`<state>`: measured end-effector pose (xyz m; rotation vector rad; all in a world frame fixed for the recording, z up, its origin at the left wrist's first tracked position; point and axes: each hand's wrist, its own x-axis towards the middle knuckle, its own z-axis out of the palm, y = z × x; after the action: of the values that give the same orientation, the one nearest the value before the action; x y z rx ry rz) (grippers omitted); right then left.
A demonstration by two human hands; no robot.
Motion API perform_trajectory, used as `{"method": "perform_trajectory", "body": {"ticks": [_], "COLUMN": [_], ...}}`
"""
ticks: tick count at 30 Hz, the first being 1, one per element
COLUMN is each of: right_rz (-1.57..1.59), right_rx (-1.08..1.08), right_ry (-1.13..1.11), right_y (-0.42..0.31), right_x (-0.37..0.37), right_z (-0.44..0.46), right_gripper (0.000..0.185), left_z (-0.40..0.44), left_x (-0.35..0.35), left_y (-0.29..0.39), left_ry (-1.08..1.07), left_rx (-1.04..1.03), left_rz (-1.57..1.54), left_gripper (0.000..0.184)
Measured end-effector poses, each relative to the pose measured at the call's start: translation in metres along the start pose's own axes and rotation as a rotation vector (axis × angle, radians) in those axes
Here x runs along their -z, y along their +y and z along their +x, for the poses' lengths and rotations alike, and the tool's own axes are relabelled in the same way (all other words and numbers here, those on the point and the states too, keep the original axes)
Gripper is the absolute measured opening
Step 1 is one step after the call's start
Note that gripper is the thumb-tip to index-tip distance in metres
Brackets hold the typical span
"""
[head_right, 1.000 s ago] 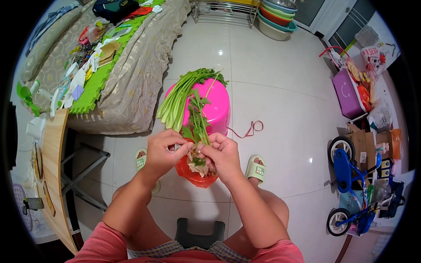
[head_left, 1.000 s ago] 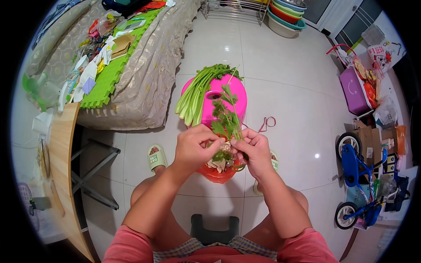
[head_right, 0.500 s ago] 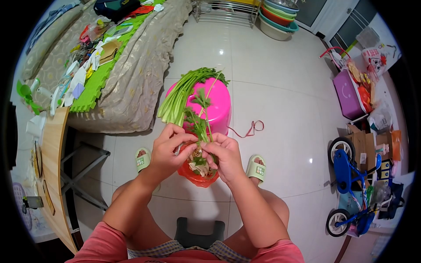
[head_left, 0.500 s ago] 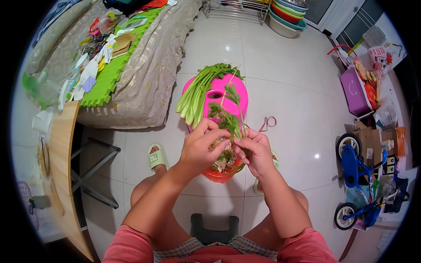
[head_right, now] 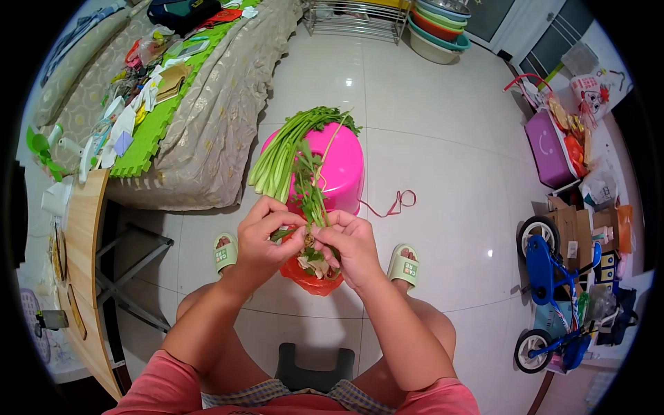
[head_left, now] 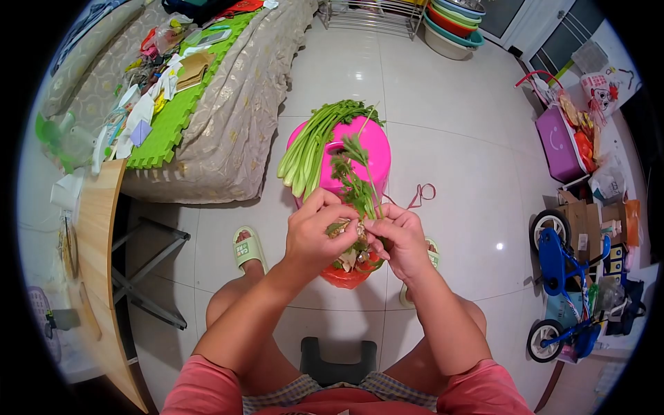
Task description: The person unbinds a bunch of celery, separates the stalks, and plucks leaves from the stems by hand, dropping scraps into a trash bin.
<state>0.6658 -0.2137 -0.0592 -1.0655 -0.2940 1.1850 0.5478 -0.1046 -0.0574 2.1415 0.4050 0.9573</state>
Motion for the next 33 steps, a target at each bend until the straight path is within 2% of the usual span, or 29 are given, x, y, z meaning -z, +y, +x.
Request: {"method": "perform_trajectory", "body": {"ticks": [5,12,15,18,21,24,31,33], "right_rz": [-0.029,-0.023,0.010,0.028,0.066,0.075,0.081,0.066], "right_rx": [0.034,0.063,0.076,0.079,0.091,0.082,0.059,0.034], "right_ry": [0.017,0.020,0.081,0.077,0.083,0.099,0.058,0.041], "right_y": [0.002,0.003,0.001,-0.001,-0.001,-0.003,-0.008,-0.006], "right_x": [-0.001,-0.003,0.002,0.004,0.004,0.006,0.006,0.005], "right_z": [0.001,0.002,0.000,0.001,0.002,0.003,0.002,0.001], "right_gripper": [0.007,0.007,0.007,0.007,0.007,0.007,0.007,0.007], "left_z": [-0.001,0.002,0.006,0.004,0.002,0.000,0.006,0.007], "left_x": [-0.001,0.001,0.007,0.006,0.004,0.004,0.008,0.008], "left_y": [0.000,0.000,-0.007,-0.008,-0.004,-0.015,0.006,0.007], "left_ry": [0.071,0.112,0.193,0.089,-0.019,-0.036,-0.028,-0.081], "left_rx": [0.103,0.098,0.133,0.096,0.149,0.086,0.136,0.015], "left_rz": [-0.027,-0.011,-0.013,-0.016,-0.039,-0.040,-0.097,-0.073], "left_gripper": [0.013,0.011,0.011,0.010,0.007,0.010,0.020,0.025]}}
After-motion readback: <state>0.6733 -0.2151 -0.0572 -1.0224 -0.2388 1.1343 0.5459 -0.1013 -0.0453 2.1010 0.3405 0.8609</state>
